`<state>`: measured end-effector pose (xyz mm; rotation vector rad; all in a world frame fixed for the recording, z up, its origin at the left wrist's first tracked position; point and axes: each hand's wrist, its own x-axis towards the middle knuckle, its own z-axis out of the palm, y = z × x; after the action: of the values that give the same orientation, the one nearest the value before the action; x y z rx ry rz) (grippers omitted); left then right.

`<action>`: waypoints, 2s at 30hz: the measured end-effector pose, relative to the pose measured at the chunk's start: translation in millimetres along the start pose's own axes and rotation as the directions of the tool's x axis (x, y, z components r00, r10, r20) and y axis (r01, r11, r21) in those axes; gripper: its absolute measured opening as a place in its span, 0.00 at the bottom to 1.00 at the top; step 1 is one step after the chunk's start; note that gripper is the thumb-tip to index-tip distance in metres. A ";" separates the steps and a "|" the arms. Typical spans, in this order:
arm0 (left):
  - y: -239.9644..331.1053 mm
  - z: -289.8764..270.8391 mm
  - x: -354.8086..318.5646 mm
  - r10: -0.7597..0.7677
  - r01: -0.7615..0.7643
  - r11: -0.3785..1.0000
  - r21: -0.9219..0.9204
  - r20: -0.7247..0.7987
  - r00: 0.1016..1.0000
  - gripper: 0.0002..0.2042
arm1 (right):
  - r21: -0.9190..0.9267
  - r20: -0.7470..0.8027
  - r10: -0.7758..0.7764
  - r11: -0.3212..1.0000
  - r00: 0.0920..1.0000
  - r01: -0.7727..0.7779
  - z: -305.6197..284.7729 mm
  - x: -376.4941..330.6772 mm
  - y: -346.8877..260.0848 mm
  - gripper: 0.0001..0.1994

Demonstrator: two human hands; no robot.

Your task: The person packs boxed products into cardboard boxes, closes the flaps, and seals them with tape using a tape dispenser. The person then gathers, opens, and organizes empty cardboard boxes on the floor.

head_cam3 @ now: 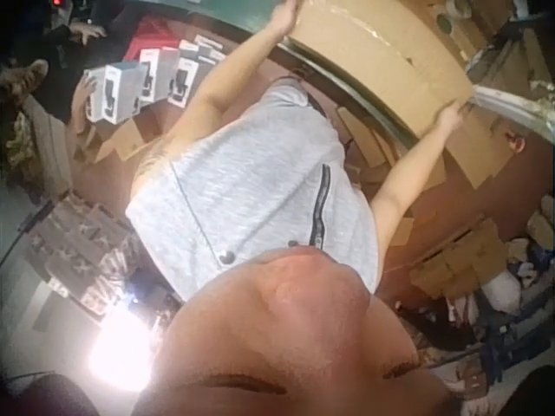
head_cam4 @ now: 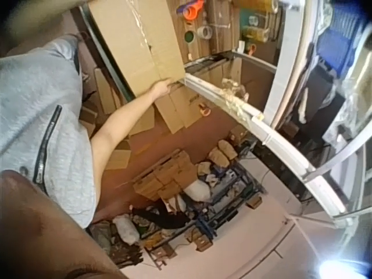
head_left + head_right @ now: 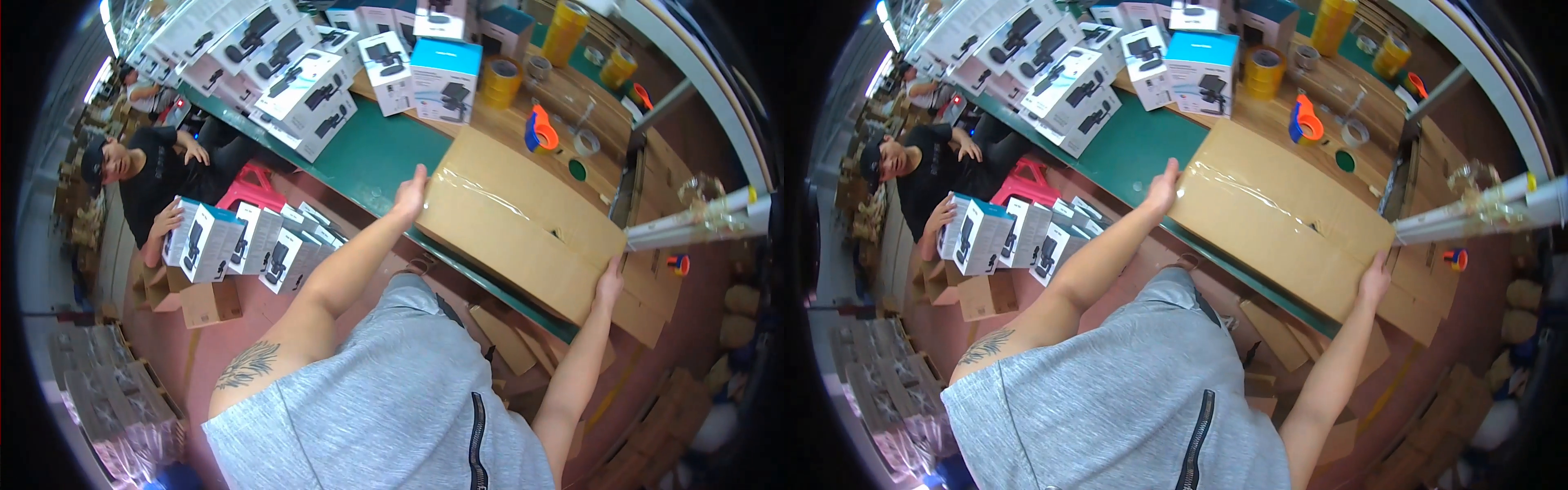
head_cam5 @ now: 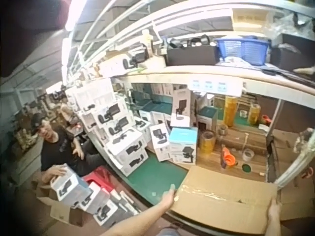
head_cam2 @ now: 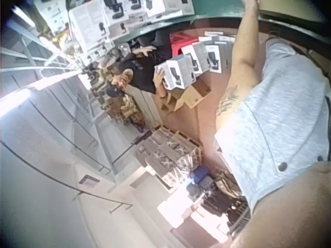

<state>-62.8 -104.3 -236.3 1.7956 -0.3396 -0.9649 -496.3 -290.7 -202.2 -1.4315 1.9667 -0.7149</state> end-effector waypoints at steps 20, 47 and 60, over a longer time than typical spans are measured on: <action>288.3 -31.5 -268.9 0.267 -0.624 -0.781 0.012 -0.897 -0.351 0.35 | -0.274 -0.164 0.229 0.924 0.959 -0.268 -8.8 9.9 -0.8 0.38; 248.3 -37.6 -275.2 0.740 -0.803 -0.428 -0.415 -0.671 -0.048 0.32 | -0.338 -0.199 0.237 0.894 0.951 -0.294 -46.8 34.8 34.9 0.39; 100.8 49.6 -51.0 0.803 -0.751 0.348 0.562 0.236 0.548 0.39 | -0.309 -0.135 0.200 0.922 0.970 -0.233 -13.5 39.7 19.0 0.38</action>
<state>-112.1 -148.9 -132.3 1.8529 -1.4736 -0.0283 -527.9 -322.6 -212.8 -1.3471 2.3624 -0.3834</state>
